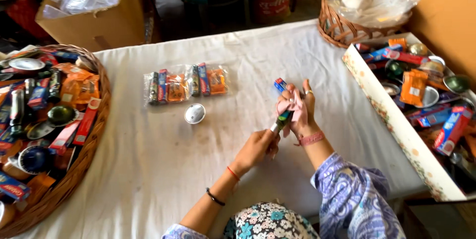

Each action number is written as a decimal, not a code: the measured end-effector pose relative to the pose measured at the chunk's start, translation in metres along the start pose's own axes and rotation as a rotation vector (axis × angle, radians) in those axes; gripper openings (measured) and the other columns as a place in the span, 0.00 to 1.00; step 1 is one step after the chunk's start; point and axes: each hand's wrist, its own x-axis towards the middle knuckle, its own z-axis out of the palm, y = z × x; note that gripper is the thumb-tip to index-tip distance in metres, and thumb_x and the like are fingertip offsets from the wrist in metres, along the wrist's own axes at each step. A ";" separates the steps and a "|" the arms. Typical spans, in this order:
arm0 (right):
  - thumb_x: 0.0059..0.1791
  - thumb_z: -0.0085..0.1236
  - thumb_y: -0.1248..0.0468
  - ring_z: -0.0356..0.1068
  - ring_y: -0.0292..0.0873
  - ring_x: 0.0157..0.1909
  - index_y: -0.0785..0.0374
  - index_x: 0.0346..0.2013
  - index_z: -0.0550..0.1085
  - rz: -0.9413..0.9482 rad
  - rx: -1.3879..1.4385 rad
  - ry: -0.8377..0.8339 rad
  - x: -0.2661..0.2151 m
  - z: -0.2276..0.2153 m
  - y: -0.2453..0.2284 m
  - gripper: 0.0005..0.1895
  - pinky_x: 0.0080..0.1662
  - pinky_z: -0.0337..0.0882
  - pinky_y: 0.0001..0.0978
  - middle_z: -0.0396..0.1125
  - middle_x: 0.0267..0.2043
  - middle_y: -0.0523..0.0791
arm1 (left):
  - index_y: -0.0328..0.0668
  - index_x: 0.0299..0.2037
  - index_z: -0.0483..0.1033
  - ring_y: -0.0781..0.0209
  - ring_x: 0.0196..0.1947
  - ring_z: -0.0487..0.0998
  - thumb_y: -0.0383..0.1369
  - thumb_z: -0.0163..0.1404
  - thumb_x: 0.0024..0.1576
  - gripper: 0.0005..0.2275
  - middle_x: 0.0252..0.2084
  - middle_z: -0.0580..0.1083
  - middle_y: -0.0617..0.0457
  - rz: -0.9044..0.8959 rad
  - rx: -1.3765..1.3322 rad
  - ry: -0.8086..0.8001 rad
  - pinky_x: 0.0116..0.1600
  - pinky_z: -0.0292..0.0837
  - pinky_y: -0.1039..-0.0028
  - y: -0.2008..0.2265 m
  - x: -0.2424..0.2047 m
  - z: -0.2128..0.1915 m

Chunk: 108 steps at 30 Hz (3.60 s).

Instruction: The person places small items including toothpaste tubes, small bottles, and candy into plastic bags and containers.

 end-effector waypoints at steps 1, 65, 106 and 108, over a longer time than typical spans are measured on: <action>0.57 0.36 0.33 0.52 0.35 0.18 0.57 0.29 0.69 -0.004 0.003 0.003 -0.002 0.008 -0.001 0.33 0.23 0.59 0.27 0.50 0.17 0.37 | 0.37 0.32 0.72 0.59 0.23 0.73 0.45 0.36 0.70 0.22 0.23 0.72 0.49 -0.002 0.001 -0.006 0.32 0.72 0.68 0.005 0.000 -0.005; 0.59 0.40 0.38 0.65 0.42 0.25 0.59 0.38 0.71 -0.171 -0.164 -0.005 0.002 -0.005 0.022 0.28 0.34 0.67 0.40 0.66 0.25 0.42 | 0.36 0.62 0.56 0.53 0.24 0.69 0.36 0.47 0.62 0.21 0.23 0.68 0.48 0.108 0.245 0.210 0.31 0.62 0.64 0.048 -0.015 -0.018; 0.58 0.35 0.51 0.65 0.35 0.29 0.58 0.41 0.73 -0.122 -0.601 0.295 -0.006 0.028 0.047 0.20 0.31 0.64 0.27 0.67 0.30 0.41 | 0.30 0.62 0.66 0.45 0.50 0.76 0.27 0.45 0.65 0.16 0.49 0.74 0.38 0.362 0.347 0.548 0.56 0.72 0.61 0.013 0.002 -0.014; 0.60 0.36 0.50 0.61 0.41 0.34 0.66 0.52 0.72 -0.245 -0.884 0.220 -0.013 0.032 0.060 0.23 0.37 0.64 0.33 0.62 0.38 0.56 | 0.34 0.68 0.63 0.54 0.47 0.74 0.30 0.41 0.66 0.20 0.56 0.75 0.49 0.131 -0.202 0.482 0.55 0.72 0.65 -0.003 0.014 -0.019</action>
